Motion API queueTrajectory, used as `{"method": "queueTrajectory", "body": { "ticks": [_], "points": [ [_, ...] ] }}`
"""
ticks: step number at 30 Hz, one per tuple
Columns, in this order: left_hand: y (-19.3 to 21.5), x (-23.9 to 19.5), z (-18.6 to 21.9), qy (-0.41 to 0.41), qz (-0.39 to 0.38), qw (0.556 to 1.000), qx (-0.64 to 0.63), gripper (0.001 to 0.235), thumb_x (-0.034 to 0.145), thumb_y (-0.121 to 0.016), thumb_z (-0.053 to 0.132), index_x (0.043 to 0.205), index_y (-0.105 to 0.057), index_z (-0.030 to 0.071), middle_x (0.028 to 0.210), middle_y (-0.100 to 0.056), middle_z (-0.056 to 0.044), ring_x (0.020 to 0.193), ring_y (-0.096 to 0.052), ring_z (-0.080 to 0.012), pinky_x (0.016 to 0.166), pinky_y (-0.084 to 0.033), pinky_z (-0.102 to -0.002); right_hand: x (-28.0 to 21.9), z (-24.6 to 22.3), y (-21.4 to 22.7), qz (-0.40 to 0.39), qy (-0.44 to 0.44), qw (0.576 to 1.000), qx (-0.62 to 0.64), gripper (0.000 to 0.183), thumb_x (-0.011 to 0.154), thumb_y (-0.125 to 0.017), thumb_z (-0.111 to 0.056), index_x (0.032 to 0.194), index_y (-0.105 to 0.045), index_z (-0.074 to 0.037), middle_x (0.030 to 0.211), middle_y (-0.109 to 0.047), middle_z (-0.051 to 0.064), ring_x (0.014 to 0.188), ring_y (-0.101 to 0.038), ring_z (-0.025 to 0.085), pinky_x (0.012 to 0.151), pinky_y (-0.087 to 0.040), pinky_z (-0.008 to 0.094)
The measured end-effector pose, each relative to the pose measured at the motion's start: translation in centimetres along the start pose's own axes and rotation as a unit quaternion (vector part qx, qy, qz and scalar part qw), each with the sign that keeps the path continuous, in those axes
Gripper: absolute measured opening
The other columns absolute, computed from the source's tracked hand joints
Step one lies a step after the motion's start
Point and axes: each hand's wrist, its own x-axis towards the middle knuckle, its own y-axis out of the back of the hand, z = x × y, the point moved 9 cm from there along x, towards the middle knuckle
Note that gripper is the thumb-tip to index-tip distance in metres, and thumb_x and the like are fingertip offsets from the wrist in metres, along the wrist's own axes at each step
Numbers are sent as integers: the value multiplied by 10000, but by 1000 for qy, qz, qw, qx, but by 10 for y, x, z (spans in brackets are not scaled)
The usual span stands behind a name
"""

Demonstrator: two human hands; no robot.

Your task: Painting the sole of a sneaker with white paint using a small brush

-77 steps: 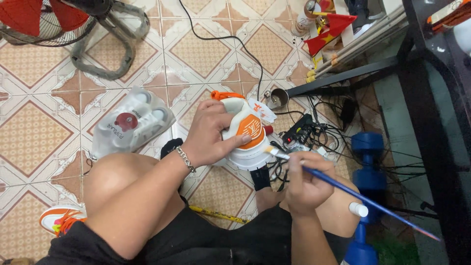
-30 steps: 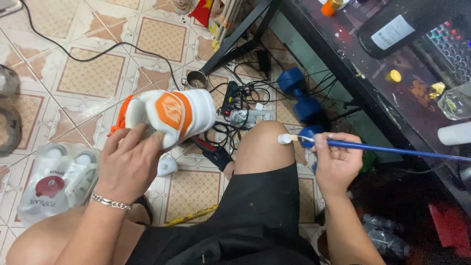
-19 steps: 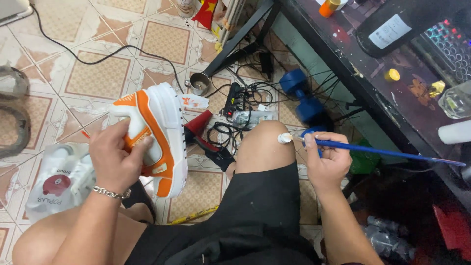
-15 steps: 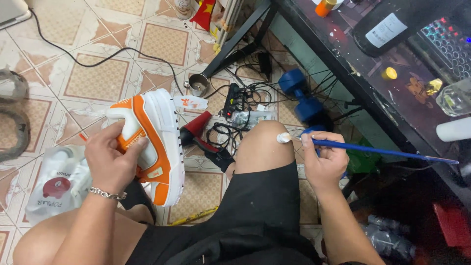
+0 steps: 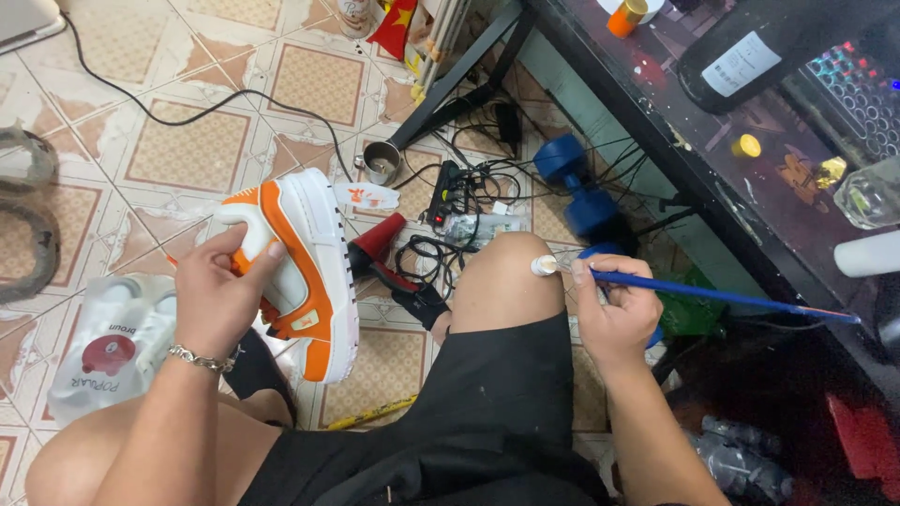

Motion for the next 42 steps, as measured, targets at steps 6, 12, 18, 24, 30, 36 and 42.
{"method": "queueTrajectory", "body": {
  "ticks": [6,12,18,24,30,36,42],
  "points": [
    [4,2,7,11,32,998,51,755,1216,-971,382,1641,-726,-192,1219,-853,-405,1232,-853,-402,1146,-635,-509,4,1,1,24,-14,1000,-9,252,1102,-1041,22,1112,-789,1,931,-885,162,744,-814,181,723,-638,312],
    [-3,22,-13,-15,70,993,90,550,1269,-893,514,1347,-906,-30,962,-871,-252,1074,-854,-349,1067,-632,-518,-1,26,25,30,-44,998,-26,221,1150,-1024,6,1214,-827,-70,982,-866,127,749,-768,136,700,-601,269],
    [-27,39,31,-35,52,991,119,820,1240,-758,582,620,-345,237,587,-320,75,603,-337,-125,669,-311,-435,5,-16,-1,11,-29,992,119,268,1367,-776,68,1411,-517,12,1284,-743,366,984,-743,330,983,-667,392],
    [-51,72,43,0,-3,985,171,925,1215,-785,725,556,-353,240,515,-366,90,537,-363,-142,670,-373,-418,15,-54,-84,-72,11,970,233,270,1244,-746,59,1278,-490,-20,1278,-698,420,987,-761,389,886,-737,417],
    [-67,100,7,39,-48,993,96,595,1057,-868,681,793,-925,150,750,-827,-171,968,-893,-467,909,-670,-514,19,-63,-196,-126,40,926,353,388,1140,-898,98,1050,-539,-17,1111,-781,367,792,-801,307,721,-698,377],
    [-66,96,3,49,-56,994,79,531,1076,-866,624,800,-945,177,702,-793,-109,857,-880,-392,836,-680,-471,0,-75,-237,-141,37,920,363,369,1141,-884,110,1055,-544,-1,1063,-784,342,737,-750,247,671,-657,340],
    [-65,90,6,44,-60,994,76,460,1086,-863,558,835,-972,188,683,-780,-98,825,-874,-373,808,-676,-472,-3,-93,-235,-172,100,916,347,384,1124,-901,103,1009,-560,-31,1061,-802,283,901,-854,329,737,-645,316]
  ]
}}
